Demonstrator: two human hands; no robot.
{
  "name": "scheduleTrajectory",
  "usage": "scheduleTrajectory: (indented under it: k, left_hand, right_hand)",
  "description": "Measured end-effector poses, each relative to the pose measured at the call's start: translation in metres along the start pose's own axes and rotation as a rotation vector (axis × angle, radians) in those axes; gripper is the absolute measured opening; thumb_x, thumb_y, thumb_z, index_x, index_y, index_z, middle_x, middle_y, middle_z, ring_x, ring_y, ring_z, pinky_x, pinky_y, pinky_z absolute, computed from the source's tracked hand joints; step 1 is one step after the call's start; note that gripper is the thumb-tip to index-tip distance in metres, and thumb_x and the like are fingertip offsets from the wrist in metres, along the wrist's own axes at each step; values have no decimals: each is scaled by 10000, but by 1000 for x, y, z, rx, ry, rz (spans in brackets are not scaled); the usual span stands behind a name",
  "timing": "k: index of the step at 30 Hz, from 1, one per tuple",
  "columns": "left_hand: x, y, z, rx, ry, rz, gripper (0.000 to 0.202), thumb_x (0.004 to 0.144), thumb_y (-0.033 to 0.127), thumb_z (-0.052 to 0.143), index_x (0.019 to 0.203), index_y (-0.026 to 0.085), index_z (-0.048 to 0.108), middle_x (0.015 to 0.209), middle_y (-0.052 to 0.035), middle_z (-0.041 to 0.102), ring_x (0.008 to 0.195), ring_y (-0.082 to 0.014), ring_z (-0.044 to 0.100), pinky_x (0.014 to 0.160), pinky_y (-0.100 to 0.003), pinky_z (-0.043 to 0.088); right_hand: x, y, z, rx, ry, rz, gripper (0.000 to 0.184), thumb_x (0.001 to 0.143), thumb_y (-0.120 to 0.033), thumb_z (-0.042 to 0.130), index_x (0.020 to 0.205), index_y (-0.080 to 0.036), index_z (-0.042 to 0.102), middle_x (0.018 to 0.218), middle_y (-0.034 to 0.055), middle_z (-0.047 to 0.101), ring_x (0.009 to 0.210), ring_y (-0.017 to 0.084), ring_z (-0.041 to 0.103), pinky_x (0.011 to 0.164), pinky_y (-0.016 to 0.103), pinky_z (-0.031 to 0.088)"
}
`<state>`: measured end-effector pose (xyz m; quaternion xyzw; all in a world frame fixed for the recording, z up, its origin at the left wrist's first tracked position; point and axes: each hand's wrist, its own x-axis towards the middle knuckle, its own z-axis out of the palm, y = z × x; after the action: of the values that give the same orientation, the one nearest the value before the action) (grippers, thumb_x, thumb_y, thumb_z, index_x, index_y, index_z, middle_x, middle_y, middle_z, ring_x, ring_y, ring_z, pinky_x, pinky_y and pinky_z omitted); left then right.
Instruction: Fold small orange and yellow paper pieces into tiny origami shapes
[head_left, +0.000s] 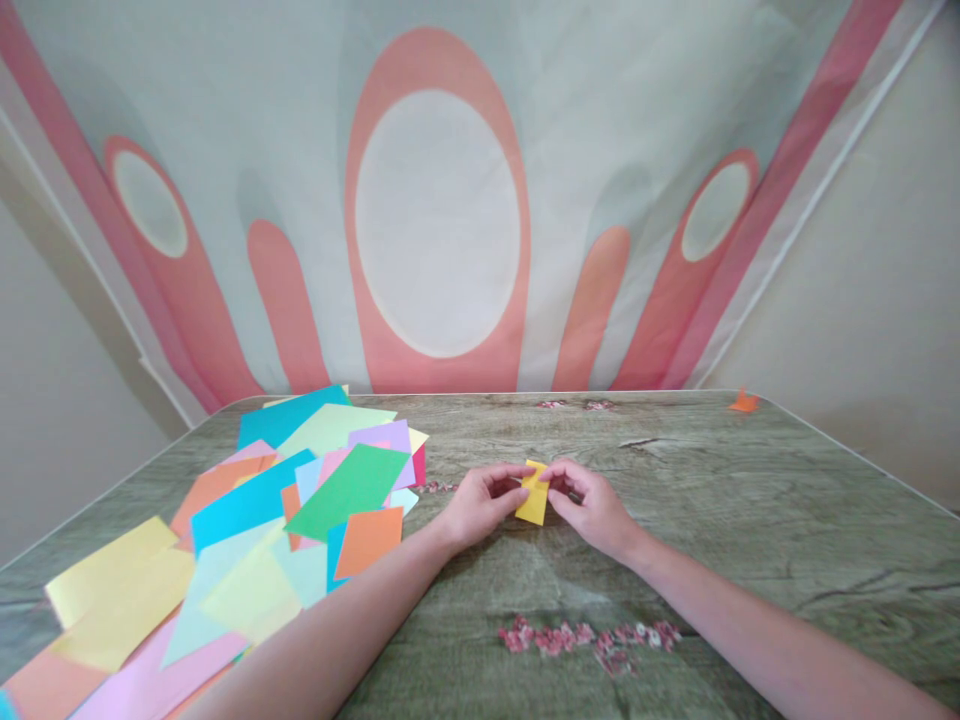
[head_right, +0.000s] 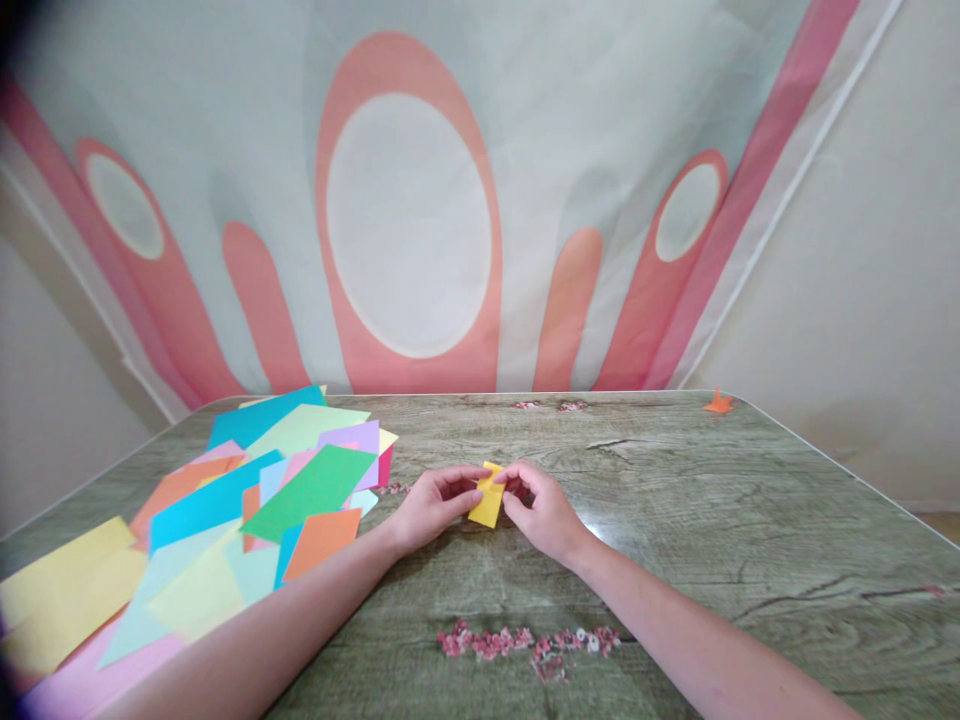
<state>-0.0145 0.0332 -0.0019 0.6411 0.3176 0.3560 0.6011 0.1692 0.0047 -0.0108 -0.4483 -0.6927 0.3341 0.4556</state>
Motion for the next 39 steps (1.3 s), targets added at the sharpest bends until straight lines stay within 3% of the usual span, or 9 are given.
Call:
scheduleTrajectory:
  k: [4, 13, 20, 28, 39]
  left_hand:
    - [1, -4, -1, 13, -8, -19, 456, 701, 307, 666, 1110, 122, 580, 933, -83, 659, 791, -175, 605, 732, -284, 467]
    - [3, -3, 1, -82, 35, -15, 396, 648, 329, 705, 984, 130, 641, 974, -86, 663, 880, -202, 610, 842, -334, 453]
    - [2, 0, 2, -95, 39, -49, 471, 579, 359, 751, 972, 124, 640, 922, -83, 671, 821, -192, 618, 775, -316, 478]
    - [2, 0, 1, -67, 89, -69, 416, 556, 369, 761, 872, 119, 656, 838, -62, 673, 754, -158, 614, 743, -281, 477]
    - [1, 4, 1, -70, 129, -120, 430, 520, 386, 772, 837, 110, 683, 814, -69, 687, 741, -182, 624, 723, -289, 484]
  right_hand:
    - [1, 2, 1, 62, -8, 46, 142, 757, -167, 512, 894, -178, 544, 796, 20, 595, 694, 143, 563, 628, 264, 452]
    - [0, 4, 3, 123, -16, 63, 149, 765, -194, 532, 914, -175, 535, 770, 15, 598, 670, 133, 554, 606, 251, 445]
    - [2, 5, -1, 27, 23, 0, 122, 755, -178, 537, 873, -180, 573, 799, 15, 575, 684, 132, 548, 631, 257, 449]
    - [4, 0, -4, -38, 105, -70, 97, 758, -160, 529, 821, -179, 599, 826, 28, 562, 703, 135, 545, 649, 262, 453]
    - [5, 1, -3, -50, 79, -143, 139, 733, -148, 553, 843, -189, 625, 912, 50, 579, 767, 148, 560, 675, 275, 476]
